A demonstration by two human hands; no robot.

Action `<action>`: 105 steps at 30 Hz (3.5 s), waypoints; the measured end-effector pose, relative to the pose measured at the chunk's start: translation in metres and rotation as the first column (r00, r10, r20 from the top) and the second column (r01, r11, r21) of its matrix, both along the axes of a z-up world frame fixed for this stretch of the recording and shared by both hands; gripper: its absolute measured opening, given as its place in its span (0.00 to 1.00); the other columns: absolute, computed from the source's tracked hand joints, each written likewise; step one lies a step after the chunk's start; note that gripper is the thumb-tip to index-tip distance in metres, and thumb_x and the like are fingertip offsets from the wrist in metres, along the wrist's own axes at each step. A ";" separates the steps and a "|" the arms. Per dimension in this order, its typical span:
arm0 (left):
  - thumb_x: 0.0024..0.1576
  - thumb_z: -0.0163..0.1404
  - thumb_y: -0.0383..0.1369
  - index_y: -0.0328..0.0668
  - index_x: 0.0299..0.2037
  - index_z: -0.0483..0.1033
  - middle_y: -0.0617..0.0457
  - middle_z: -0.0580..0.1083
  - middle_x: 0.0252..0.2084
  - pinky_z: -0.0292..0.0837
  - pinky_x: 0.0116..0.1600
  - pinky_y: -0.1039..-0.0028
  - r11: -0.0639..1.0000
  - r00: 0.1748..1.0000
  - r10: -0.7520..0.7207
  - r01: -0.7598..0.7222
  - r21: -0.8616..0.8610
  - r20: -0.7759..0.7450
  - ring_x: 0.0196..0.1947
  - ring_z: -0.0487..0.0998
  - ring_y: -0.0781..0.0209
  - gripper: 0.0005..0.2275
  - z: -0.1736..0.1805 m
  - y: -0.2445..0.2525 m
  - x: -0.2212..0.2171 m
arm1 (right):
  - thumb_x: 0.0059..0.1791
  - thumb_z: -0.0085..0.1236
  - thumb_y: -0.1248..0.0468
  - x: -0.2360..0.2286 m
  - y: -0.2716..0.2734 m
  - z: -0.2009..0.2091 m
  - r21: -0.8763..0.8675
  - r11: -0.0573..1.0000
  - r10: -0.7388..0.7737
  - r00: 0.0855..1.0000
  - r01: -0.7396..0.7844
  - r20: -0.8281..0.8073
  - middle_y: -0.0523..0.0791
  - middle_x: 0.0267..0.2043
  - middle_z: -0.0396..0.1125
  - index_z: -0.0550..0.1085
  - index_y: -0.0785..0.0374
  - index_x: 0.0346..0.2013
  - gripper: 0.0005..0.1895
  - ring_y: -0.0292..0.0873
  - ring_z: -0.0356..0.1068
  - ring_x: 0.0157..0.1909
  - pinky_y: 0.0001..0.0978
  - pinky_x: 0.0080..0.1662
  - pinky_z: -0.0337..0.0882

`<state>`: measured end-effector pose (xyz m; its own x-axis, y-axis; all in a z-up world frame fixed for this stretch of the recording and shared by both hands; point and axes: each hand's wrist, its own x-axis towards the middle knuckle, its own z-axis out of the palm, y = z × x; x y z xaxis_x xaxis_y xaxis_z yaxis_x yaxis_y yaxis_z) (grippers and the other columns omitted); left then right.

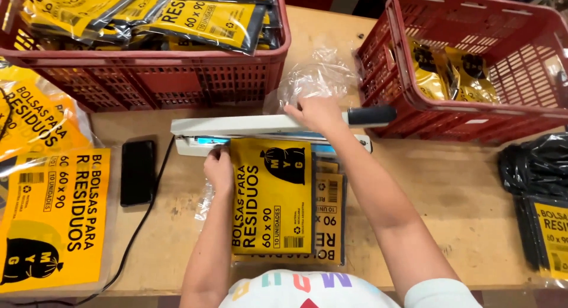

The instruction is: Sealing the open ends of plastic bags using a manual heat sealer and stacking them on a table.

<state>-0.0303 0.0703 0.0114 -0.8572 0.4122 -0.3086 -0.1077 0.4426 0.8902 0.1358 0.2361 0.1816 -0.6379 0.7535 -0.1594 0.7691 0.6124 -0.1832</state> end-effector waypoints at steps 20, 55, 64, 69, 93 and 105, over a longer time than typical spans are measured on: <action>0.54 0.52 0.55 0.49 0.36 0.81 0.48 0.80 0.34 0.74 0.49 0.57 0.956 0.966 -0.259 0.255 -0.143 -0.006 0.45 0.80 0.44 0.19 0.063 -0.047 0.005 | 0.46 0.37 0.25 0.008 0.009 -0.068 -0.246 0.960 -0.115 0.989 0.135 0.091 0.54 0.45 0.76 0.80 0.59 0.41 0.43 0.58 0.72 0.57 0.48 0.56 0.68; 0.61 0.48 0.42 0.48 0.40 0.69 0.56 0.75 0.33 0.66 0.26 0.83 0.768 0.786 -0.555 0.610 -0.195 0.274 0.29 0.75 0.68 0.09 0.099 -0.058 0.025 | 0.55 0.24 0.31 0.002 0.000 -0.070 -0.152 0.970 -0.145 0.954 0.190 0.262 0.45 0.33 0.74 0.74 0.57 0.44 0.38 0.39 0.73 0.37 0.21 0.34 0.69; 0.64 0.45 0.35 0.46 0.40 0.68 0.55 0.72 0.31 0.65 0.23 0.82 0.824 0.839 -0.524 0.543 -0.164 0.143 0.25 0.73 0.66 0.04 0.084 -0.054 0.040 | 0.58 0.44 0.48 0.006 -0.010 -0.035 0.030 0.998 -0.047 0.997 0.049 -0.058 0.46 0.43 0.74 0.75 0.62 0.48 0.21 0.42 0.71 0.43 0.32 0.37 0.74; 0.65 0.44 0.34 0.41 0.46 0.68 0.47 0.73 0.39 0.70 0.33 0.69 0.814 0.807 -0.581 0.580 -0.039 -0.107 0.33 0.74 0.54 0.06 0.101 -0.081 0.064 | 0.53 0.46 0.50 0.012 -0.019 0.000 0.287 0.919 0.325 0.933 -0.272 -0.154 0.47 0.58 0.69 0.73 0.60 0.54 0.22 0.47 0.63 0.63 0.48 0.66 0.60; 0.59 0.50 0.29 0.42 0.43 0.71 0.49 0.76 0.39 0.76 0.38 0.70 0.859 0.888 -0.427 0.339 0.383 0.171 0.37 0.76 0.58 0.05 0.103 -0.134 0.100 | 0.39 0.62 0.44 0.188 -0.116 -0.102 -0.246 0.969 -0.229 0.400 0.010 -0.887 0.43 0.44 0.62 0.68 0.59 0.47 0.31 0.38 0.60 0.44 0.30 0.44 0.63; 0.54 0.53 0.32 0.44 0.46 0.73 0.53 0.76 0.46 0.72 0.50 0.68 0.700 0.537 -0.563 0.714 -0.017 -0.628 0.45 0.75 0.58 0.11 0.200 0.001 0.010 | 0.50 0.55 0.66 0.337 -0.144 -0.160 -0.899 0.165 -0.975 -0.072 0.407 -0.211 0.62 0.46 0.72 0.72 0.74 0.54 0.19 0.62 0.72 0.43 0.54 0.44 0.73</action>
